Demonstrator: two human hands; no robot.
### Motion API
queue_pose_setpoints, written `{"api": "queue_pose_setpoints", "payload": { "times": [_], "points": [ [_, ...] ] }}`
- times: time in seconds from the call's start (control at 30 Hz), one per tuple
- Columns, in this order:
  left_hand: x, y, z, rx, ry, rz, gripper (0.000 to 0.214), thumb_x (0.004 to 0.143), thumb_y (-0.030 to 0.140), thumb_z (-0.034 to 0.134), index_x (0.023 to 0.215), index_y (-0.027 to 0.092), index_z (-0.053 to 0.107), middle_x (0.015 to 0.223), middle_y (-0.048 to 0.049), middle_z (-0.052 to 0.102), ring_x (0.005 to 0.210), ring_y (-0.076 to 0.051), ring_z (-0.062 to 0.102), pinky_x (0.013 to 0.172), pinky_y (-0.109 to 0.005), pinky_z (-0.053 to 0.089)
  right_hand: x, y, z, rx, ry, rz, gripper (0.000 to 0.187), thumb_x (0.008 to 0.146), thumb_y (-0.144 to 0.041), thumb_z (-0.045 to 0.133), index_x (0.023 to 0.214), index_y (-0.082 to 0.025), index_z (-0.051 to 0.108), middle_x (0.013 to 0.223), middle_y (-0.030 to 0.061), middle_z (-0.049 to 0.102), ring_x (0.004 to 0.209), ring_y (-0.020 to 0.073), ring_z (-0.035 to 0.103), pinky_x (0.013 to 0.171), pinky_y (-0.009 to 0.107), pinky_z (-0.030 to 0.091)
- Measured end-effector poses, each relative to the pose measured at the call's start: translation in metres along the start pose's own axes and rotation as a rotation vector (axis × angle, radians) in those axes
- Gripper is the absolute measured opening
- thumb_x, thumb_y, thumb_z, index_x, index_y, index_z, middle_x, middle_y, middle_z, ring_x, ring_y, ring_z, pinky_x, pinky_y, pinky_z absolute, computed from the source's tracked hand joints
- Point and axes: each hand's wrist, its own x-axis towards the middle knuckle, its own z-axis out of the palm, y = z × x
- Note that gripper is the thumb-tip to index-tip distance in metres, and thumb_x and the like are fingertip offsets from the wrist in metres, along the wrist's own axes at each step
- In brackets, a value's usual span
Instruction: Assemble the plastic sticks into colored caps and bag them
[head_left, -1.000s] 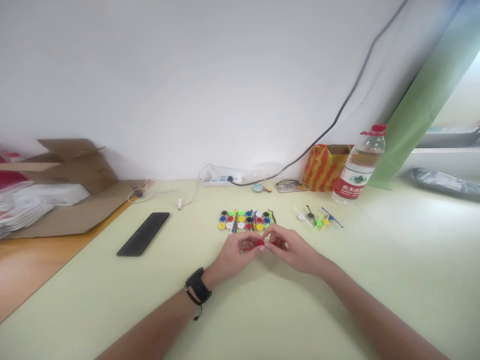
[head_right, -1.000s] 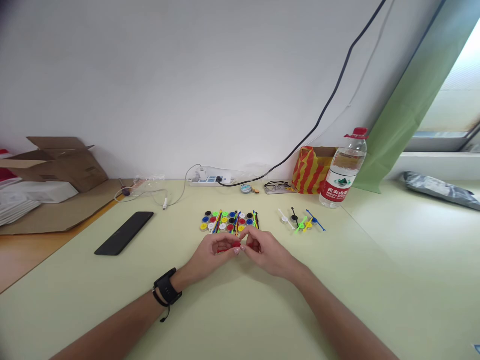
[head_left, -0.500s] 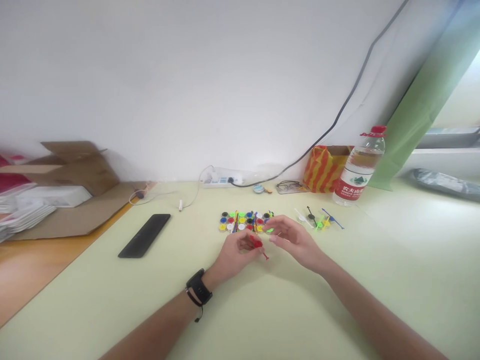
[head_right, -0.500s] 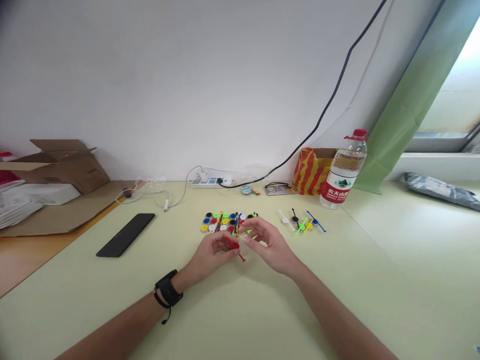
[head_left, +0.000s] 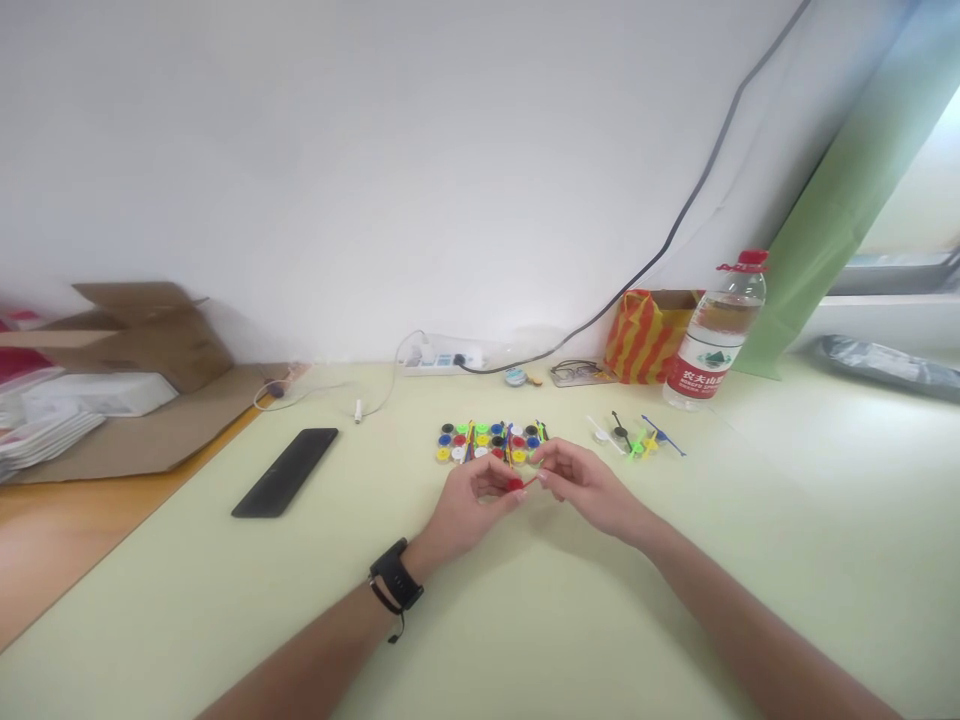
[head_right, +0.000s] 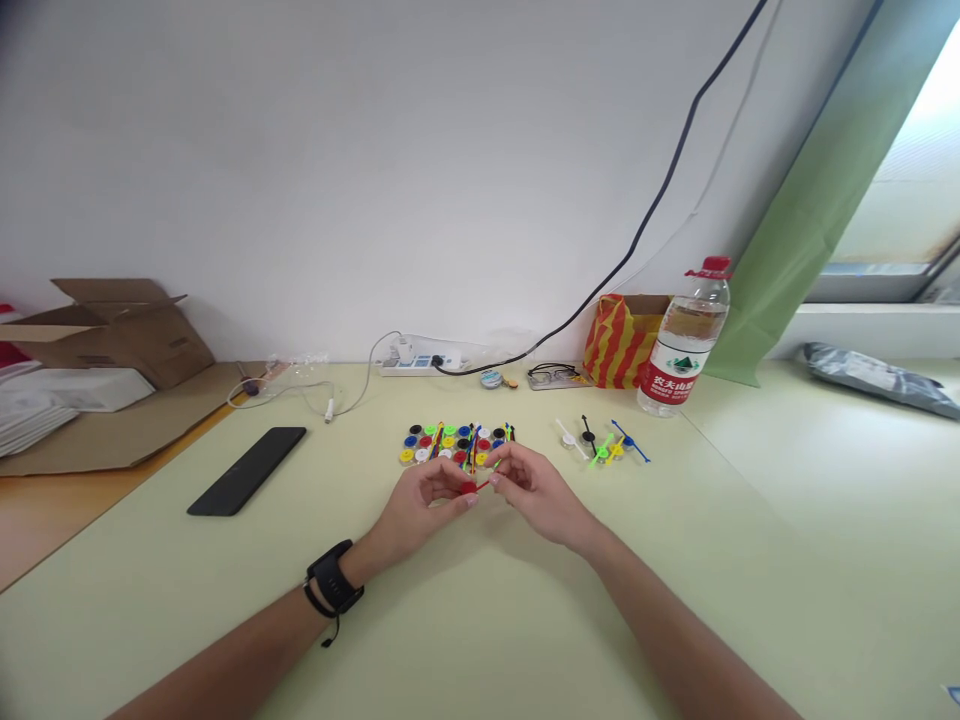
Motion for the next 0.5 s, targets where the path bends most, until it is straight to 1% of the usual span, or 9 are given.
{"api": "queue_pose_setpoints", "payload": {
  "times": [0.2, 0.3, 0.37, 0.5],
  "points": [
    [-0.0010, 0.0013, -0.0025, 0.040, -0.050, 0.025, 0.020, 0.085, 0.032, 0.078, 0.086, 0.015, 0.066, 0.087, -0.0052, 0.070, 0.081, -0.017, 0.068, 0.080, -0.033, 0.058, -0.0012, -0.0019, 0.0042, 0.027, 0.007, 0.015, 0.033, 0.094, -0.051, 0.063, 0.108, -0.022, 0.059, 0.079, -0.0022, 0.052, 0.067, 0.0131, 0.047, 0.063, 0.029, 0.040],
    [-0.0018, 0.0027, -0.0017, 0.031, -0.049, 0.031, 0.021, 0.086, 0.032, 0.078, 0.086, 0.016, 0.064, 0.087, -0.0047, 0.070, 0.082, -0.017, 0.067, 0.080, -0.033, 0.057, -0.0015, -0.0038, 0.0040, 0.043, 0.012, 0.020, 0.033, 0.093, -0.051, 0.064, 0.109, -0.022, 0.060, 0.080, -0.0019, 0.052, 0.066, 0.0129, 0.048, 0.062, 0.029, 0.041],
    [-0.0030, 0.0045, -0.0001, 0.002, -0.054, 0.017, 0.021, 0.086, 0.033, 0.078, 0.089, 0.017, 0.064, 0.090, -0.0056, 0.070, 0.083, -0.018, 0.068, 0.082, -0.034, 0.058, -0.0010, -0.0038, 0.0031, 0.051, 0.028, 0.010, 0.032, 0.093, -0.050, 0.065, 0.109, -0.023, 0.060, 0.082, -0.0012, 0.054, 0.067, 0.0128, 0.049, 0.063, 0.029, 0.042],
    [-0.0042, 0.0083, 0.0015, -0.115, -0.141, -0.026, 0.020, 0.092, 0.036, 0.071, 0.094, 0.017, 0.067, 0.106, -0.0102, 0.072, 0.090, -0.019, 0.069, 0.085, -0.035, 0.058, 0.0006, -0.0001, 0.0018, 0.039, 0.068, -0.029, 0.030, 0.093, -0.049, 0.063, 0.110, -0.024, 0.060, 0.092, 0.0016, 0.060, 0.070, 0.0135, 0.054, 0.066, 0.030, 0.048]
  ]
}}
